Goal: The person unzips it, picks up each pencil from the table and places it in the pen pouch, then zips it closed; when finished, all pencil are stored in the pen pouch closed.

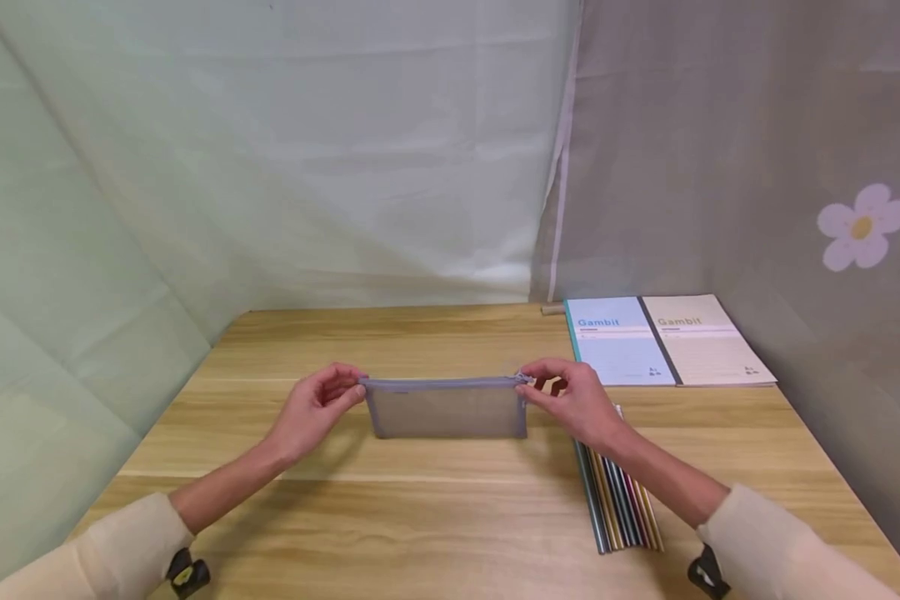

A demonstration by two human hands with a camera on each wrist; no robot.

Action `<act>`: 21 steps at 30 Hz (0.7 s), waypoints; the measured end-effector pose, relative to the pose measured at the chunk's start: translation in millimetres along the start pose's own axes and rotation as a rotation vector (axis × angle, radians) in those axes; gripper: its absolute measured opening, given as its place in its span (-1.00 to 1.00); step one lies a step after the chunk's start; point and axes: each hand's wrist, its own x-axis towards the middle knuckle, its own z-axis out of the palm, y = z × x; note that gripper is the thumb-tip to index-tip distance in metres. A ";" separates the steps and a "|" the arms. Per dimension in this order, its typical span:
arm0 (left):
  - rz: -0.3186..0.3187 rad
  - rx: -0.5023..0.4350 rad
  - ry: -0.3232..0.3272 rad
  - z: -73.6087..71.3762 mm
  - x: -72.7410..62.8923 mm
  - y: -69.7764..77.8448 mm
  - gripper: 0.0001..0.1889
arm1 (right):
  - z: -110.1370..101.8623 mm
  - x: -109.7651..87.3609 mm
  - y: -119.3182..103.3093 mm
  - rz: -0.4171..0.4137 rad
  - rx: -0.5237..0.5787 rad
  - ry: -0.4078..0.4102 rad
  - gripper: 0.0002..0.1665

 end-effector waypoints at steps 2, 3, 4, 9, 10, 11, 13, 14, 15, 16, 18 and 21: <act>0.033 0.001 -0.021 -2.5 4.0 4.1 -0.75 | 0.7 -0.5 0.5 -0.006 0.003 0.001 -0.85; 0.049 0.004 -0.031 -4.1 6.4 7.8 -0.73 | 1.0 -0.8 0.7 -0.009 0.003 0.002 -0.85; 0.067 0.007 -0.040 -5.5 9.7 11.9 -0.71 | 1.3 -0.9 0.8 -0.011 0.003 0.003 -0.84; 0.122 0.036 -0.091 -8.5 34.3 39.9 -0.64 | 2.4 -1.8 1.1 -0.017 -0.003 0.011 -0.84; 0.134 0.043 -0.107 -7.6 40.0 46.2 -0.63 | 2.4 -2.1 1.1 -0.016 -0.003 0.013 -0.83; 0.142 0.050 -0.125 -6.1 45.3 52.4 -0.61 | 2.2 -2.4 1.0 -0.014 -0.002 0.015 -0.83; 0.158 0.055 -0.166 -0.4 55.6 63.9 -0.58 | 2.0 -3.0 0.7 -0.009 0.003 0.016 -0.83; 0.162 0.055 -0.187 4.0 60.0 69.1 -0.57 | 2.0 -3.2 0.7 -0.006 0.007 0.015 -0.83; 0.164 0.051 -0.208 9.0 63.8 73.6 -0.57 | 2.1 -3.2 0.6 -0.004 0.010 0.014 -0.82; 0.168 0.044 -0.226 15.0 66.9 77.5 -0.56 | 2.2 -3.1 0.6 -0.001 0.013 0.014 -0.82; 0.178 0.028 -0.252 29.6 72.1 83.3 -0.56 | 2.4 -3.0 0.8 0.001 0.017 0.011 -0.82; 0.200 0.008 -0.285 54.2 75.3 89.6 -0.56 | 2.0 -3.6 0.6 0.004 0.018 0.010 -0.81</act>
